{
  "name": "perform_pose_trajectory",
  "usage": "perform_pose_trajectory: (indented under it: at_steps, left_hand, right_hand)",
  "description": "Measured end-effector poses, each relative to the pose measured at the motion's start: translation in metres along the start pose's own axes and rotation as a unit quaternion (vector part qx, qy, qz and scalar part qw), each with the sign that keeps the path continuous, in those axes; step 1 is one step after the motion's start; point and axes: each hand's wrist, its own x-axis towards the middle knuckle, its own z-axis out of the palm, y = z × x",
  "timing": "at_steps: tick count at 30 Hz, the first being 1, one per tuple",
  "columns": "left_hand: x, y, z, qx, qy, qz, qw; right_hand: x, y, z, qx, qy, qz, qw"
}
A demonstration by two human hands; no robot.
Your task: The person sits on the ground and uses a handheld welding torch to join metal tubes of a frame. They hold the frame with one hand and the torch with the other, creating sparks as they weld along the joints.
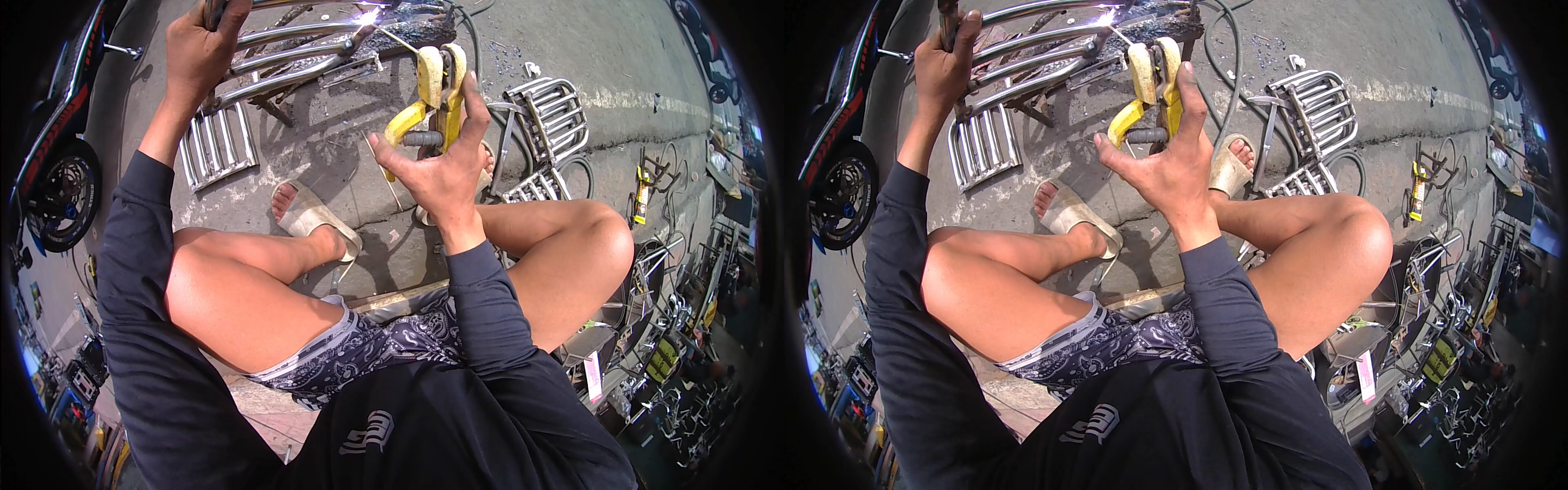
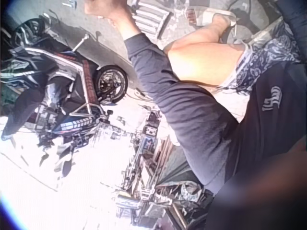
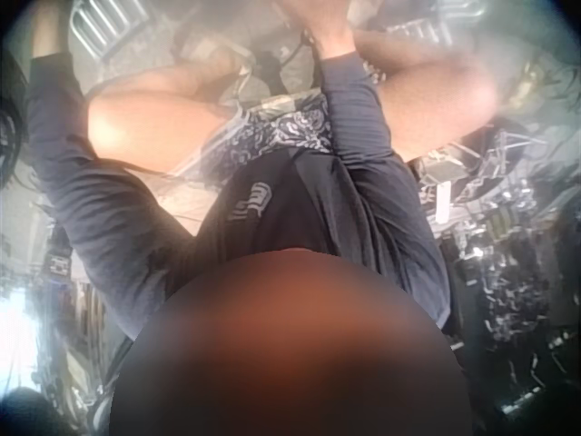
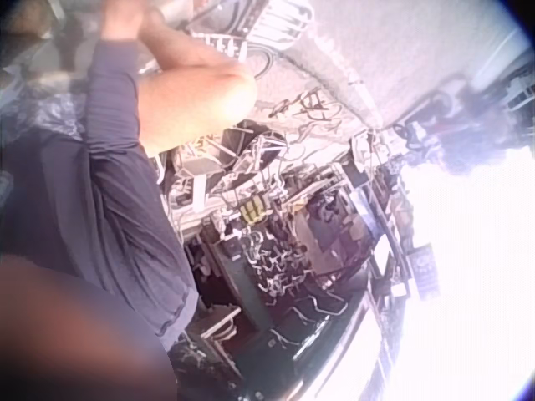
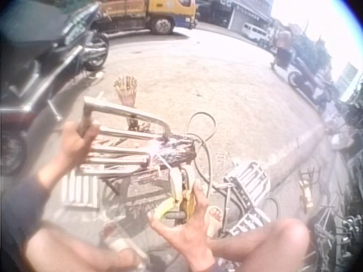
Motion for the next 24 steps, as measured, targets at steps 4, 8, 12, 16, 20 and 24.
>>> perform_pose_trajectory:
  at_steps: [4, 8, 12, 16, 20, 24]
  left_hand:
    - [0.0004, 0.0, -0.0008, -0.002, -0.009, -0.008, 1.0]
    - [-0.0009, 0.0, 0.004, -0.07, 0.006, -0.024, 0.997]
    - [0.0009, -0.004, -0.001, 0.004, -0.002, -0.018, 1.0]
    - [0.0026, -0.0069, -0.0014, 0.0, -0.001, -0.014, 1.0]
    - [0.0027, -0.0067, -0.0011, 0.004, -0.001, -0.013, 1.0]
    - [0.0022, -0.0065, -0.0002, -0.012, 0.003, -0.01, 1.0]
  right_hand:
    - [0.0003, 0.0023, 0.0009, -0.005, -0.002, -0.008, 1.0]
    - [-0.0006, 0.0048, 0.0034, 0.01, 0.016, -0.017, 1.0]
    - [-0.0023, 0.0054, 0.0025, -0.004, 0.023, -0.025, 0.999]
    - [-0.0022, 0.0059, 0.0021, -0.01, 0.012, -0.012, 1.0]
    - [-0.002, 0.0075, 0.0024, -0.015, 0.014, -0.013, 1.0]
    - [-0.0021, 0.0088, 0.0029, -0.01, 0.01, -0.011, 1.0]
